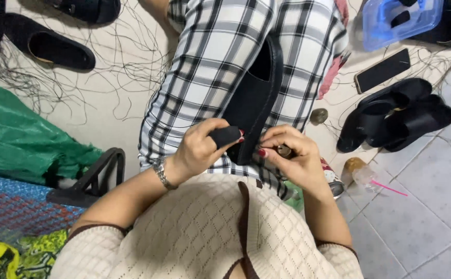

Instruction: Hand-sewing the strap of a black slide sandal to its sole using a needle and thread.

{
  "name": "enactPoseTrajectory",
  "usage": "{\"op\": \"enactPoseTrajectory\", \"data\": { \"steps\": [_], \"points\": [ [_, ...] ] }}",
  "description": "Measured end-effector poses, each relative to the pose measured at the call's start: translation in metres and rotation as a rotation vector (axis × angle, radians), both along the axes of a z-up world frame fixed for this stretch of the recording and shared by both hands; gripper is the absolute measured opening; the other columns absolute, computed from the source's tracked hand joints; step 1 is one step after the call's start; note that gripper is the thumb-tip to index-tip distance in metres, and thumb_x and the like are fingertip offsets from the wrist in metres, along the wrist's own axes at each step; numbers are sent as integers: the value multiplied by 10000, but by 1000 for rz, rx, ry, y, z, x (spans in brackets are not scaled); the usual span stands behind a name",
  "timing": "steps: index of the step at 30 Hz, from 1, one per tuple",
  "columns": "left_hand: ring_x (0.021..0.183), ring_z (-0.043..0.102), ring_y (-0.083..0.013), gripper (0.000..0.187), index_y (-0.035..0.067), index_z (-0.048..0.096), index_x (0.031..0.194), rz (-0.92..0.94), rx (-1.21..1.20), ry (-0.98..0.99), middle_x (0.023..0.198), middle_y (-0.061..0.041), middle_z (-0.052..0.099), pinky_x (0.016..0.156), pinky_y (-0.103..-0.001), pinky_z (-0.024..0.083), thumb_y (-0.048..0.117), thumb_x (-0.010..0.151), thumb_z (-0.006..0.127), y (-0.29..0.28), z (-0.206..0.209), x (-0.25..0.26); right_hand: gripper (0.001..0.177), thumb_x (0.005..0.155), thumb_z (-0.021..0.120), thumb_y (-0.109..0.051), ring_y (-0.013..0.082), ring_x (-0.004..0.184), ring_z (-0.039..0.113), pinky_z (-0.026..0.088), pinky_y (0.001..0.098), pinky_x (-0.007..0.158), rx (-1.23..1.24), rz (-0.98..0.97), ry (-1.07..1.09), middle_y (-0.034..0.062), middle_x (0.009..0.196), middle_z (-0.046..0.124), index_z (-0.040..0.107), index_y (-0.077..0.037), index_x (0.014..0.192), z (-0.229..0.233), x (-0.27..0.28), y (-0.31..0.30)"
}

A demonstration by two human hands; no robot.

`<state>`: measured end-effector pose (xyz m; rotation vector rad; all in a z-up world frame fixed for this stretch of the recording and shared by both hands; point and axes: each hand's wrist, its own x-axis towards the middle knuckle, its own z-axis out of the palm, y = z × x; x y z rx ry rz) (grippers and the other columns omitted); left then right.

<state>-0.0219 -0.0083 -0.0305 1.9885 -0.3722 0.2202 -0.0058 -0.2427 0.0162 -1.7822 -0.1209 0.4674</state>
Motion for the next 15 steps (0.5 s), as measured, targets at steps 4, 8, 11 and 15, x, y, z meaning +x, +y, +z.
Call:
{"op": "enactPoseTrajectory", "data": {
  "steps": [4, 8, 11, 15],
  "points": [
    [746, 709, -273, 146, -15, 758, 862, 19, 6, -22, 919, -97, 675, 624, -336, 585, 74, 813, 863, -4, 1, 3, 109, 727, 879, -17, 215, 734, 679, 558, 362, 776, 187, -63, 29, 140, 838, 723, 789, -21, 789, -4, 1, 5],
    [739, 708, -260, 179, -21, 755, 819, 38, 47, -37, 912, -93, 670, 614, -333, 573, 102, 806, 885, -6, -4, -1, 132, 714, 881, 12, 253, 757, 697, 560, 392, 768, 271, -29, 17, 177, 858, 731, 779, 4, 798, -12, -2, 3],
    [714, 698, -287, 212, -45, 720, 759, 55, 48, -65, 882, -112, 659, 610, -354, 566, 84, 796, 883, -9, -7, -2, 93, 742, 857, -21, 245, 787, 714, 555, 384, 775, 309, 10, 50, 174, 895, 753, 784, -15, 800, -6, 5, 4],
    [678, 685, -278, 241, -32, 705, 708, 36, 56, -61, 845, -110, 652, 594, -343, 561, 96, 774, 899, -9, -11, 0, 20, 857, 754, -35, 229, 725, 681, 537, 374, 690, 255, 86, 105, 151, 851, 753, 738, -25, 860, 19, 23, 7]
  ]
}}
